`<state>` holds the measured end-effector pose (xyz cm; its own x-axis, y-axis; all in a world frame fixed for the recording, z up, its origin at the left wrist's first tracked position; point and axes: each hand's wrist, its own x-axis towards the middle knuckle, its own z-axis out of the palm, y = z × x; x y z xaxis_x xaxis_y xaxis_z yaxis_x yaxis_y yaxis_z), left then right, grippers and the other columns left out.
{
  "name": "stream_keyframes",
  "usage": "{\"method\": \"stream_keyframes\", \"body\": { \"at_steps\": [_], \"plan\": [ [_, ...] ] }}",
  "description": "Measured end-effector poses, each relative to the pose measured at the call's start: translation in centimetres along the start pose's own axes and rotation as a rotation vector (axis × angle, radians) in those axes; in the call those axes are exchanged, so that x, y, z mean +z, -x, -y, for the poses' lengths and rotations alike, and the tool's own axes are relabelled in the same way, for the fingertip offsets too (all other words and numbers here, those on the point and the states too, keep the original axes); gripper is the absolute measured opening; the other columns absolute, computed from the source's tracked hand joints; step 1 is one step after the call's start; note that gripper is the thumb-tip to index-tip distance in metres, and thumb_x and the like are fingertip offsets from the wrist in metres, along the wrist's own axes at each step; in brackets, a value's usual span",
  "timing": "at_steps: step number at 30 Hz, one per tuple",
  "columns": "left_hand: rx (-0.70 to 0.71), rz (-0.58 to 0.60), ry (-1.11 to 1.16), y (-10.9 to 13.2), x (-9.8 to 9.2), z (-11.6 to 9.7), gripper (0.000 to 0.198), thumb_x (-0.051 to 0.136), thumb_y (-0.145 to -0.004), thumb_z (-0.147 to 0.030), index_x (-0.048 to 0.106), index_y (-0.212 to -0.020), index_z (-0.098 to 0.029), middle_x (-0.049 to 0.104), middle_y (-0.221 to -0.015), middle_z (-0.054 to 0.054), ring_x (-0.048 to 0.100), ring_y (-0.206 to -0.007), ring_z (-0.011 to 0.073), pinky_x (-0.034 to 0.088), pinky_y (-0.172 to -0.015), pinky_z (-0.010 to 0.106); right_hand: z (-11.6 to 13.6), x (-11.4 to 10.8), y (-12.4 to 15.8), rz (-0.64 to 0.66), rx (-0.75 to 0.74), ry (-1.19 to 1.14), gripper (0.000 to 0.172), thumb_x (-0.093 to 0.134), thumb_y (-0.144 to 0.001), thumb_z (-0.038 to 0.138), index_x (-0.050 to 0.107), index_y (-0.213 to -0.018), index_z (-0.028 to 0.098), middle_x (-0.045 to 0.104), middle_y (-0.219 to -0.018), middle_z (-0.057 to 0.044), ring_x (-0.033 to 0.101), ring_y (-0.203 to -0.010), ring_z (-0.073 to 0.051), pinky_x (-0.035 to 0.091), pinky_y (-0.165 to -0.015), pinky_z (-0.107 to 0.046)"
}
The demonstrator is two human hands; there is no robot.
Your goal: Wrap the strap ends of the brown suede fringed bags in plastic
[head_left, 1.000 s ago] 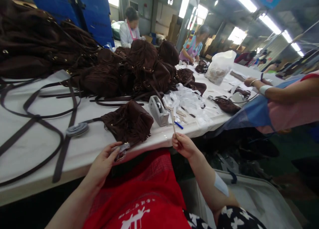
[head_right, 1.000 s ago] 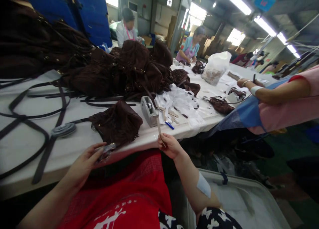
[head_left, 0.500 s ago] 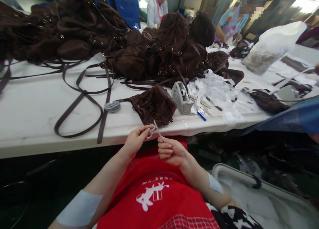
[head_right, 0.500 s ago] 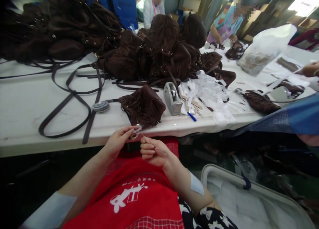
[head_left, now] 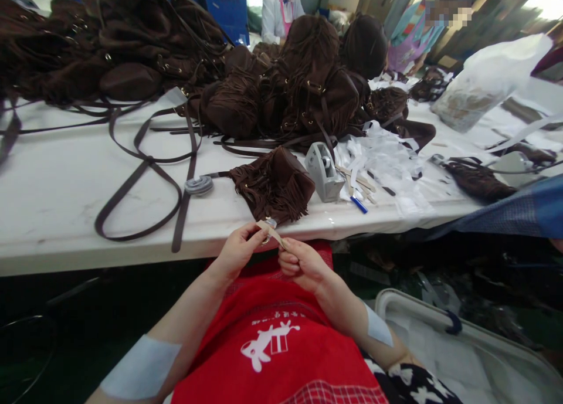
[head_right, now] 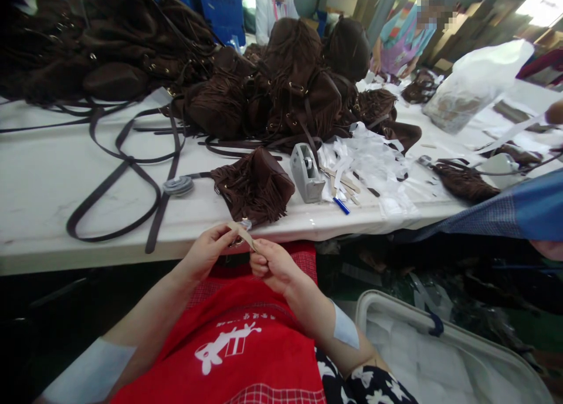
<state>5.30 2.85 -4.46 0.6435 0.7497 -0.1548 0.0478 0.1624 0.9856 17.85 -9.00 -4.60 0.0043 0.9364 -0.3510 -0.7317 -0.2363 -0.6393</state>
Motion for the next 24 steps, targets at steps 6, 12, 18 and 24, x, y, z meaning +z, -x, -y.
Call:
{"method": "stream_keyframes", "body": {
  "at_steps": [6, 12, 18, 24],
  "plan": [
    [-0.09, -0.098, 0.171, -0.2, -0.8, 0.2, 0.041, 0.065, -0.076, -0.038, 0.058, -0.112, -0.018, 0.066, -0.091, 0.003, 0.058, -0.076, 0.0152, 0.05, -0.069, 0.028, -1.4, -1.9, 0.4, -0.239, -0.149, 0.453, 0.032, 0.064, -0.078, 0.048, 0.055, -0.077, 0.018, 0.043, -0.044, 0.009, 0.03, -0.036, -0.005, 0.019, -0.038, -0.02],
    [-0.079, -0.156, 0.12, -0.2, -0.7, 0.4, 0.034, 0.056, -0.081, -0.037, 0.053, -0.11, -0.019, 0.062, -0.096, 0.003, 0.057, -0.082, 0.0166, 0.049, -0.065, 0.026, -2.2, -2.3, -0.1, -0.305, -0.132, 0.526, 0.03, 0.06, -0.077, 0.047, 0.054, -0.074, 0.018, 0.045, -0.041, 0.009, 0.034, -0.033, -0.006, 0.023, -0.036, -0.019],
    [0.107, -0.154, -0.196, -0.3, -0.8, 0.6, 0.026, 0.048, -0.086, -0.034, 0.056, -0.105, -0.018, 0.063, -0.101, 0.005, 0.057, -0.094, 0.0198, 0.043, -0.092, 0.038, -1.9, -2.2, -0.7, -0.331, -0.152, 0.578, 0.025, 0.057, -0.079, 0.043, 0.053, -0.072, 0.019, 0.048, -0.041, 0.008, 0.035, -0.032, -0.006, 0.026, -0.035, -0.018],
    [0.288, -0.156, -0.539, -0.3, -0.8, 0.6, 0.025, 0.044, -0.088, -0.03, 0.058, -0.105, -0.017, 0.062, -0.103, 0.008, 0.056, -0.1, 0.0228, 0.042, -0.094, 0.042, -1.6, -1.7, -1.5, -0.327, -0.214, 0.626, 0.019, 0.056, -0.08, 0.036, 0.058, -0.076, 0.017, 0.05, -0.041, 0.007, 0.041, -0.034, -0.007, 0.03, -0.038, -0.018]
  ]
}}
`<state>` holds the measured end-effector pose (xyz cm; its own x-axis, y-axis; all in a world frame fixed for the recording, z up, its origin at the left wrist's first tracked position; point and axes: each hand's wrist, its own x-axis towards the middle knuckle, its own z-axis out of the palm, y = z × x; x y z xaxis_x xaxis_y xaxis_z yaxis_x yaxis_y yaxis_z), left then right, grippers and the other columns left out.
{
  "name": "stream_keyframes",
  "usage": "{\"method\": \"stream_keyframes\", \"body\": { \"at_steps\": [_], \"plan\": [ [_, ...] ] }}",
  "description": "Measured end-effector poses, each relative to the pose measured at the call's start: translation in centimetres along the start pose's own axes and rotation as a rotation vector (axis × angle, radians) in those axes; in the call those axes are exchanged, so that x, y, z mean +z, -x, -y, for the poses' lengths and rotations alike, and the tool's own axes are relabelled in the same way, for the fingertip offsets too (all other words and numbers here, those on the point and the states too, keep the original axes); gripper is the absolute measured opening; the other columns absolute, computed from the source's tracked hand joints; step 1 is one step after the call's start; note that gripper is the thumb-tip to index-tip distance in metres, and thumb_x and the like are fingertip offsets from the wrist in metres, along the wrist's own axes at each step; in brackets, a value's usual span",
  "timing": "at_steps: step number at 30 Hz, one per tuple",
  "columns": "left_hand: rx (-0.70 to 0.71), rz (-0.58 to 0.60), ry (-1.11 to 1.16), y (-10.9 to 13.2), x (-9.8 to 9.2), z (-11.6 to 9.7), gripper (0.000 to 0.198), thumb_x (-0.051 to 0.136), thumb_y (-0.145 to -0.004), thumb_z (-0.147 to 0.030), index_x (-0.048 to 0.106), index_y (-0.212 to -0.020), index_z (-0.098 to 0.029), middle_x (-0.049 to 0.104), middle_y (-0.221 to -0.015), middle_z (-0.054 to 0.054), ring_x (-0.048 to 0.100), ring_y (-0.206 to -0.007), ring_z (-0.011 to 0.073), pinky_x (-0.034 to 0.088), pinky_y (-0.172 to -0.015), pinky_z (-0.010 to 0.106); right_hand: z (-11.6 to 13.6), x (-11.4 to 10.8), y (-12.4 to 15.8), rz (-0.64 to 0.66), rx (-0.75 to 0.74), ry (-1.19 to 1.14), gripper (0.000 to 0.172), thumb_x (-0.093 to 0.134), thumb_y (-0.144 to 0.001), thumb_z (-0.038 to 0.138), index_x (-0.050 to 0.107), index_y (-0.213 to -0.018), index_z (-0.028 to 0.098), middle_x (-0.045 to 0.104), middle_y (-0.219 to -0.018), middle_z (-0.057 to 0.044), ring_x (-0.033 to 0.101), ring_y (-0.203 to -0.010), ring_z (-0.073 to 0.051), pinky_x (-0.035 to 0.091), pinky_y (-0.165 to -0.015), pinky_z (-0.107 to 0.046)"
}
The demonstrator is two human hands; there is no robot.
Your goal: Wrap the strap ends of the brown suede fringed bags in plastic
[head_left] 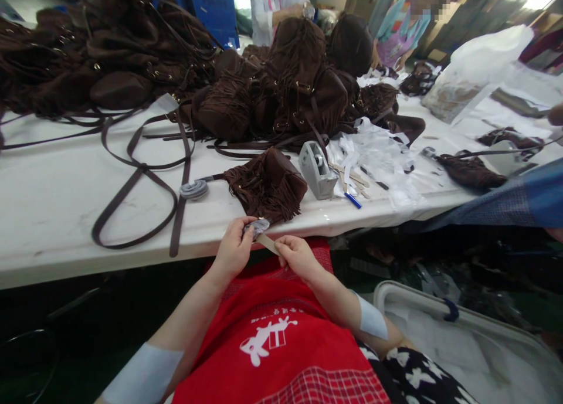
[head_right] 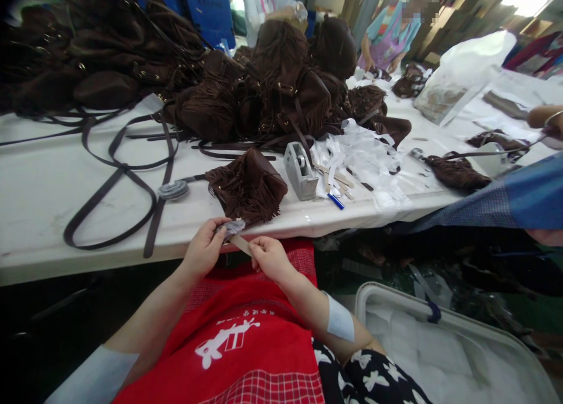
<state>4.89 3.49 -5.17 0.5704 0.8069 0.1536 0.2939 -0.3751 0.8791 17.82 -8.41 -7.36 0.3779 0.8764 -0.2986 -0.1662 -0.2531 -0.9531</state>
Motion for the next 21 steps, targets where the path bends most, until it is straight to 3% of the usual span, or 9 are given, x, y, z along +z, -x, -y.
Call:
{"method": "stream_keyframes", "body": {
  "at_steps": [5, 11, 17, 21],
  "plan": [
    [0.139, -0.043, -0.138, 0.1, 0.1, -0.4, 0.024, 0.045, -0.088, -0.029, 0.06, -0.103, -0.016, 0.059, -0.102, 0.01, 0.055, -0.101, 0.0237, 0.044, -0.094, 0.042, 0.3, 1.5, -1.4, 0.014, 0.074, -0.111, 0.022, 0.058, -0.078, 0.038, 0.06, -0.078, 0.017, 0.05, -0.042, 0.007, 0.041, -0.033, -0.007, 0.03, -0.036, -0.018],
    [0.15, -0.118, -0.154, 0.2, 0.0, -0.2, 0.023, 0.048, -0.087, -0.029, 0.061, -0.101, -0.017, 0.056, -0.103, 0.011, 0.054, -0.104, 0.0244, 0.044, -0.097, 0.043, 0.0, 3.4, -1.7, -0.018, 0.089, -0.434, 0.031, 0.065, -0.072, 0.046, 0.057, -0.073, 0.016, 0.05, -0.045, 0.006, 0.038, -0.035, -0.006, 0.028, -0.037, -0.019],
    [0.08, -0.02, -0.085, 0.6, 0.1, 0.1, 0.033, 0.059, -0.08, -0.031, 0.054, -0.11, -0.019, 0.061, -0.106, 0.008, 0.059, -0.098, 0.0224, 0.048, -0.091, 0.04, -0.4, 3.6, -1.4, -0.038, 0.047, -0.429, 0.035, 0.067, -0.07, 0.048, 0.058, -0.075, 0.015, 0.05, -0.045, 0.006, 0.037, -0.035, -0.006, 0.027, -0.037, -0.019],
    [0.041, 0.031, -0.05, 0.5, -0.2, 0.3, 0.032, 0.052, -0.079, -0.021, 0.054, -0.111, -0.018, 0.062, -0.109, 0.009, 0.059, -0.101, 0.022, 0.046, -0.094, 0.041, -0.4, 3.3, -1.3, -0.022, 0.043, -0.404, 0.035, 0.066, -0.071, 0.048, 0.06, -0.08, 0.015, 0.051, -0.046, 0.006, 0.038, -0.036, -0.007, 0.028, -0.038, -0.02]
  ]
}}
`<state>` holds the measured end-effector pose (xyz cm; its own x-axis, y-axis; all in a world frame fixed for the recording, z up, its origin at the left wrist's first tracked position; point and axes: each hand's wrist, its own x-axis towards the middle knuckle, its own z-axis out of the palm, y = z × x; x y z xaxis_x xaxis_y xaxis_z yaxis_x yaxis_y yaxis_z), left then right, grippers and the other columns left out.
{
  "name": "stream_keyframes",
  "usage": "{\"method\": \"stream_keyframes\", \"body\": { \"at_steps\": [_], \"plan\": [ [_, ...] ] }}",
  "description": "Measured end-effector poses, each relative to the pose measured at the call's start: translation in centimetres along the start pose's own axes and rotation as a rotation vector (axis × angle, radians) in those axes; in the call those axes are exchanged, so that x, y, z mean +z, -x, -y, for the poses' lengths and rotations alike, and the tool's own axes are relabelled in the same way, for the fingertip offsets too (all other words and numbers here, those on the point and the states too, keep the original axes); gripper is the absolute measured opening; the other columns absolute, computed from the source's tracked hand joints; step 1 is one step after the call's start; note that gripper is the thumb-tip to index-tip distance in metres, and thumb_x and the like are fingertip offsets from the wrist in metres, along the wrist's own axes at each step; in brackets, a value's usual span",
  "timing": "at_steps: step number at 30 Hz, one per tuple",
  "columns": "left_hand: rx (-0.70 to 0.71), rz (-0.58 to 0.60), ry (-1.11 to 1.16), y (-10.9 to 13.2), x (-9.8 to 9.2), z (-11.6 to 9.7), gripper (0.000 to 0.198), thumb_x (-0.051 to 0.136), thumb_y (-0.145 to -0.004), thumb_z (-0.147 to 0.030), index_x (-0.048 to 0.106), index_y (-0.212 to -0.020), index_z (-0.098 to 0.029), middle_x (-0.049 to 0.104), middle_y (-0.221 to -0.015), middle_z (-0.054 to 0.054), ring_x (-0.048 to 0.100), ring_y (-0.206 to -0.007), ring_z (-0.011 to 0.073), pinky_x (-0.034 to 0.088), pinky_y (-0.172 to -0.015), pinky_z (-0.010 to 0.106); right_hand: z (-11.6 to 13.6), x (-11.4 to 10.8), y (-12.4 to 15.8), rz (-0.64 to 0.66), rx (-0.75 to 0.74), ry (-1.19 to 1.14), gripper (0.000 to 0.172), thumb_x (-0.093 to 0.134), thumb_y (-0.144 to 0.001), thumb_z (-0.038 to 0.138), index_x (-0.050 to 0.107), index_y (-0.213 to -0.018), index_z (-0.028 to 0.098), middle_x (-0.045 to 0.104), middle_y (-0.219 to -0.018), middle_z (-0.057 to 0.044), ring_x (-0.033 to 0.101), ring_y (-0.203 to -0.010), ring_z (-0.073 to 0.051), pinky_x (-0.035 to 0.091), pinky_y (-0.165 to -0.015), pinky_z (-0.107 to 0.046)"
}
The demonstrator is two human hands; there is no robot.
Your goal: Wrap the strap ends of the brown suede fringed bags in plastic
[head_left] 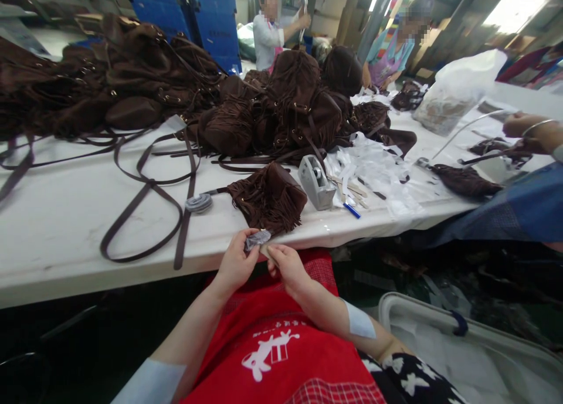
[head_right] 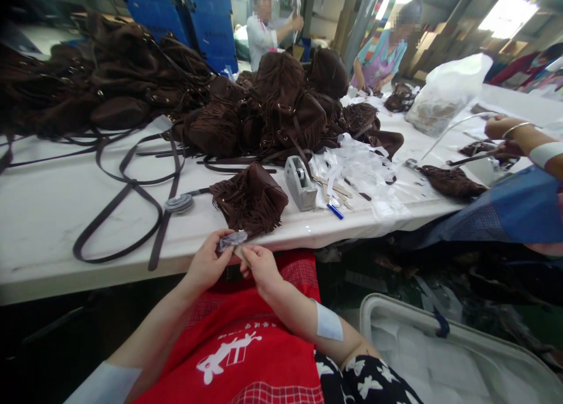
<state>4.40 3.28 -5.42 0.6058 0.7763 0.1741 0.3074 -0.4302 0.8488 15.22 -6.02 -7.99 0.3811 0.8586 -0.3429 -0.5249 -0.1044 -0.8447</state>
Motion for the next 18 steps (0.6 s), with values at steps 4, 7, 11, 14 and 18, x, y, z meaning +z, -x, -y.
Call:
{"method": "stream_keyframes", "body": {
  "at_steps": [4, 7, 11, 14, 18],
  "plan": [
    [0.032, 0.025, 0.013, -0.2, -0.2, 0.5, 0.036, 0.049, -0.081, -0.019, 0.052, -0.116, -0.017, 0.06, -0.115, 0.011, 0.057, -0.109, 0.0233, 0.043, -0.1, 0.043, 0.2, 0.0, 0.3, 0.001, 0.021, -0.027, 0.035, 0.067, -0.071, 0.048, 0.06, -0.081, 0.016, 0.051, -0.047, 0.006, 0.037, -0.037, -0.007, 0.027, -0.039, -0.02],
    [0.07, -0.026, -0.017, 0.0, -0.2, 0.7, 0.049, 0.053, -0.08, -0.021, 0.045, -0.127, -0.015, 0.054, -0.125, 0.014, 0.053, -0.116, 0.0254, 0.04, -0.103, 0.045, 0.4, 0.2, 0.4, 0.031, 0.061, -0.077, 0.035, 0.068, -0.071, 0.049, 0.056, -0.073, 0.017, 0.051, -0.048, 0.005, 0.037, -0.039, -0.006, 0.027, -0.039, -0.02],
    [0.011, -0.03, 0.069, 0.2, 0.0, 1.0, 0.066, 0.058, -0.079, -0.025, 0.031, -0.139, -0.015, 0.046, -0.136, 0.017, 0.054, -0.116, 0.0251, 0.04, -0.104, 0.045, 0.4, 0.8, 0.4, 0.139, 0.16, -0.242, 0.033, 0.073, -0.071, 0.043, 0.057, -0.082, 0.017, 0.049, -0.048, 0.007, 0.035, -0.039, -0.005, 0.023, -0.04, -0.017],
    [-0.039, -0.074, 0.144, 0.3, 0.1, 1.5, 0.068, 0.057, -0.081, -0.027, 0.026, -0.141, -0.016, 0.041, -0.142, 0.018, 0.047, -0.127, 0.0256, 0.035, -0.108, 0.046, 0.4, 1.2, 0.4, 0.198, 0.217, -0.363, 0.031, 0.075, -0.072, 0.038, 0.056, -0.088, 0.018, 0.046, -0.047, 0.009, 0.032, -0.038, -0.005, 0.021, -0.04, -0.016],
    [-0.127, -0.062, 0.098, 0.4, 0.1, 2.1, 0.059, 0.056, -0.08, -0.029, 0.038, -0.134, -0.011, 0.05, -0.133, 0.02, 0.05, -0.124, 0.0285, 0.037, -0.107, 0.049, 0.5, 2.0, 0.0, 0.138, 0.269, -0.395, 0.023, 0.071, -0.076, 0.032, 0.055, -0.083, 0.018, 0.045, -0.047, 0.008, 0.034, -0.039, -0.005, 0.022, -0.039, -0.015]
  ]
}}
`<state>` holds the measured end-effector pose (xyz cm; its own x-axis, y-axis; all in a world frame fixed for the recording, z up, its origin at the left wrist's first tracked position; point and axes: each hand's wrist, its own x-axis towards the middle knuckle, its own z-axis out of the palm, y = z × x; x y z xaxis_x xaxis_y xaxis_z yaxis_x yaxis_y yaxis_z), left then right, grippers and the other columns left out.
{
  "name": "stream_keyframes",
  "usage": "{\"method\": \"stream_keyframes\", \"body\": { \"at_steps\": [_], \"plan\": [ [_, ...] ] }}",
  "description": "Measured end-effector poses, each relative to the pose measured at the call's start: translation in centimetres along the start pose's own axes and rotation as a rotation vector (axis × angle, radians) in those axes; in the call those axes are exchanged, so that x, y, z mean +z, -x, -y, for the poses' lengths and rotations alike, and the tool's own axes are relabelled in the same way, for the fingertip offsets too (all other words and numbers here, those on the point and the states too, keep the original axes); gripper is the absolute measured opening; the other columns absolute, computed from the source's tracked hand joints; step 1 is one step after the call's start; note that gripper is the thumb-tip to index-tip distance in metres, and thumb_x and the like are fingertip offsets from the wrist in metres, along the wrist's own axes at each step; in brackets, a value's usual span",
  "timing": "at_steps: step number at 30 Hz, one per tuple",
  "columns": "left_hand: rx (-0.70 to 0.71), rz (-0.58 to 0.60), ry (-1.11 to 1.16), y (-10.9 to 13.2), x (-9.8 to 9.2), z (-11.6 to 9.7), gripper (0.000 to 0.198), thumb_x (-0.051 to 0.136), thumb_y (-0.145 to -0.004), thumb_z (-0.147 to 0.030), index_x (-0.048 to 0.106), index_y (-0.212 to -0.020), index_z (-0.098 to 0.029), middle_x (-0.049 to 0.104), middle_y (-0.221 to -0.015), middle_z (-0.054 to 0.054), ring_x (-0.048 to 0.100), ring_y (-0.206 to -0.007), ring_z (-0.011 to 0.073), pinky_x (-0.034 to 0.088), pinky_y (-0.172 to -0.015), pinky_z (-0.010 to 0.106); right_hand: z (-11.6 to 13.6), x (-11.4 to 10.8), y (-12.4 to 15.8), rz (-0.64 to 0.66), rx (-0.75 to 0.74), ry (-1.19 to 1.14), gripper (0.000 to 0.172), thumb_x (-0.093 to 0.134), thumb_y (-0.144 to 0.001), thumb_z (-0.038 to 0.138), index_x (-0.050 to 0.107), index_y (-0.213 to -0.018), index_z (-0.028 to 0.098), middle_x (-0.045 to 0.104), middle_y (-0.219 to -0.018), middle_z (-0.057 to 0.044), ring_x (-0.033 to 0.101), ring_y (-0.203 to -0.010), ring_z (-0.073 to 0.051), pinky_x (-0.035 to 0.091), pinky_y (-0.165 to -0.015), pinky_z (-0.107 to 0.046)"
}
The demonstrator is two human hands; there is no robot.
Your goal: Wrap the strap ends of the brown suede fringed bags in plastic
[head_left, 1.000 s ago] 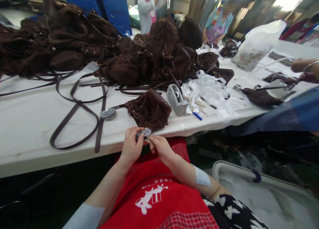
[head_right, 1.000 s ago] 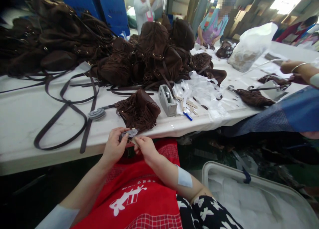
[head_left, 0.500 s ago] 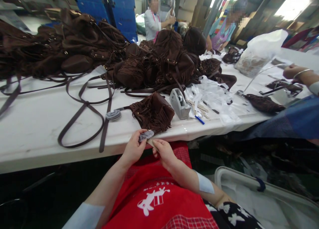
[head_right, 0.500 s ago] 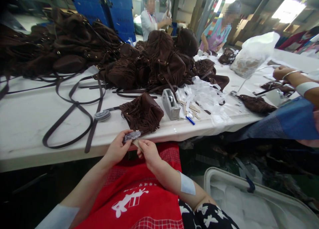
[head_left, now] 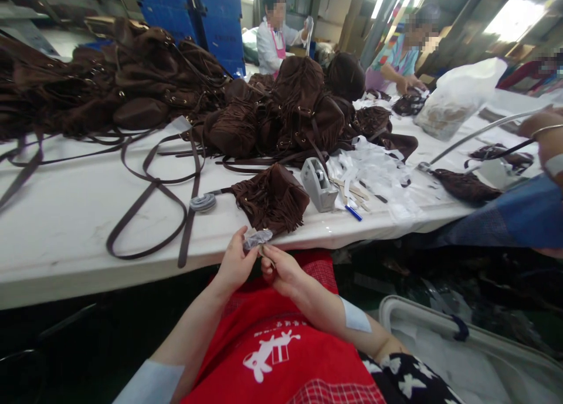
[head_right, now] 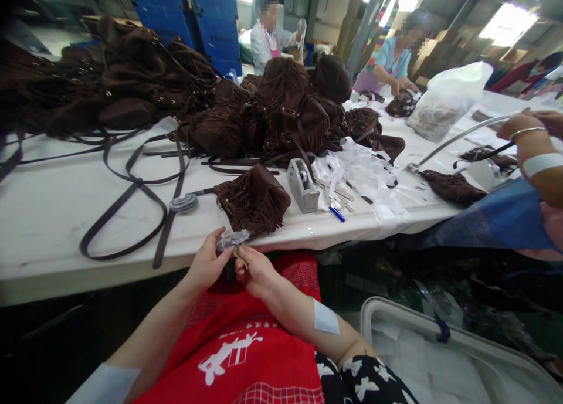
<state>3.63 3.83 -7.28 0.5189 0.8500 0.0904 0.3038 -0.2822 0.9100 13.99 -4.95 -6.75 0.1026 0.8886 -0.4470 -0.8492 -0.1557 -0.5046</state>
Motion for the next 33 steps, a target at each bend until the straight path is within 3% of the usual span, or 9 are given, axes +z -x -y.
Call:
{"method": "stream_keyframes", "body": {
  "at_steps": [4, 9, 12, 16, 19, 22, 25, 27, 33],
  "plan": [
    [0.054, -0.017, -0.067, 0.2, -0.3, -0.2, 0.058, 0.056, -0.079, -0.026, 0.04, -0.133, -0.012, 0.047, -0.136, 0.019, 0.047, -0.127, 0.0295, 0.035, -0.109, 0.049, 0.4, 1.1, -0.4, -0.082, 0.057, -0.065, 0.013, 0.063, -0.082, 0.022, 0.052, -0.076, 0.017, 0.045, -0.048, 0.007, 0.035, -0.039, -0.004, 0.024, -0.038, -0.013],
    [0.106, -0.061, 0.022, 0.6, -0.6, -0.6, 0.066, 0.056, -0.08, -0.022, 0.029, -0.14, -0.016, 0.038, -0.144, 0.019, 0.041, -0.131, 0.0282, 0.031, -0.111, 0.05, 0.7, 2.1, -0.6, -0.059, 0.101, -0.098, 0.017, 0.06, -0.083, 0.021, 0.048, -0.071, 0.017, 0.04, -0.047, 0.008, 0.032, -0.038, -0.004, 0.022, -0.038, -0.014],
    [0.076, -0.063, 0.07, 0.8, -0.6, -0.6, 0.059, 0.055, -0.082, -0.026, 0.034, -0.136, -0.019, 0.047, -0.136, 0.015, 0.047, -0.126, 0.026, 0.033, -0.109, 0.049, 0.4, 2.0, -0.9, -0.035, 0.03, 0.0, 0.022, 0.065, -0.079, 0.026, 0.047, -0.07, 0.018, 0.039, -0.047, 0.009, 0.029, -0.038, -0.004, 0.021, -0.037, -0.015],
    [-0.01, 0.078, 0.145, 0.6, -0.7, -0.5, 0.041, 0.052, -0.084, -0.031, 0.053, -0.122, -0.019, 0.06, -0.121, 0.01, 0.056, -0.115, 0.0238, 0.035, -0.108, 0.045, 0.2, 1.6, -1.9, -0.079, -0.115, 0.259, 0.026, 0.065, -0.077, 0.033, 0.045, -0.067, 0.018, 0.041, -0.044, 0.01, 0.03, -0.036, -0.004, 0.02, -0.036, -0.017],
    [-0.082, 0.054, 0.215, 0.1, -0.8, -0.5, 0.045, 0.055, -0.081, -0.033, 0.055, -0.123, -0.017, 0.063, -0.12, 0.011, 0.056, -0.114, 0.0242, 0.035, -0.107, 0.045, 0.3, 1.0, -2.3, -0.105, -0.159, 0.511, 0.025, 0.059, -0.08, 0.038, 0.048, -0.069, 0.018, 0.045, -0.044, 0.008, 0.035, -0.034, -0.006, 0.023, -0.036, -0.018],
    [-0.153, 0.022, 0.327, -0.5, -1.5, -0.6, 0.049, 0.06, -0.078, -0.036, 0.056, -0.122, -0.015, 0.063, -0.12, 0.012, 0.057, -0.113, 0.0248, 0.037, -0.106, 0.044, 0.8, 0.1, -1.4, -0.088, -0.339, 0.798, 0.019, 0.06, -0.08, 0.036, 0.058, -0.086, 0.017, 0.059, -0.058, 0.004, 0.052, -0.046, -0.009, 0.038, -0.045, -0.019],
    [-0.224, 0.079, 0.453, -1.1, -2.3, -0.8, 0.055, 0.065, -0.074, -0.038, 0.056, -0.123, -0.014, 0.064, -0.119, 0.013, 0.059, -0.109, 0.0258, 0.041, -0.102, 0.045, 1.9, -0.2, 0.1, 0.067, -0.591, 1.046, 0.027, 0.065, -0.077, 0.025, 0.062, -0.103, 0.019, 0.069, -0.084, -0.001, 0.063, -0.072, -0.013, 0.049, -0.067, -0.024],
    [-0.238, 0.115, 0.482, -1.3, -2.6, -1.0, 0.058, 0.068, -0.073, -0.04, 0.056, -0.124, -0.013, 0.064, -0.12, 0.013, 0.06, -0.109, 0.026, 0.041, -0.101, 0.046, 3.2, 0.1, 0.7, 0.204, -0.653, 1.191, 0.029, 0.063, -0.077, 0.019, 0.065, -0.106, 0.02, 0.07, -0.096, -0.003, 0.064, -0.082, -0.016, 0.049, -0.076, -0.028],
    [-0.16, 0.215, 0.395, -1.1, -2.7, -2.1, 0.047, 0.068, -0.073, -0.04, 0.063, -0.113, -0.015, 0.068, -0.11, 0.011, 0.061, -0.102, 0.0258, 0.046, -0.095, 0.043, 7.6, 2.6, -2.0, 0.269, -0.862, 1.648, 0.018, 0.061, -0.082, 0.017, 0.075, -0.089, 0.025, 0.066, -0.085, -0.003, 0.059, -0.087, -0.018, 0.042, -0.084, -0.03]
  ]
}}
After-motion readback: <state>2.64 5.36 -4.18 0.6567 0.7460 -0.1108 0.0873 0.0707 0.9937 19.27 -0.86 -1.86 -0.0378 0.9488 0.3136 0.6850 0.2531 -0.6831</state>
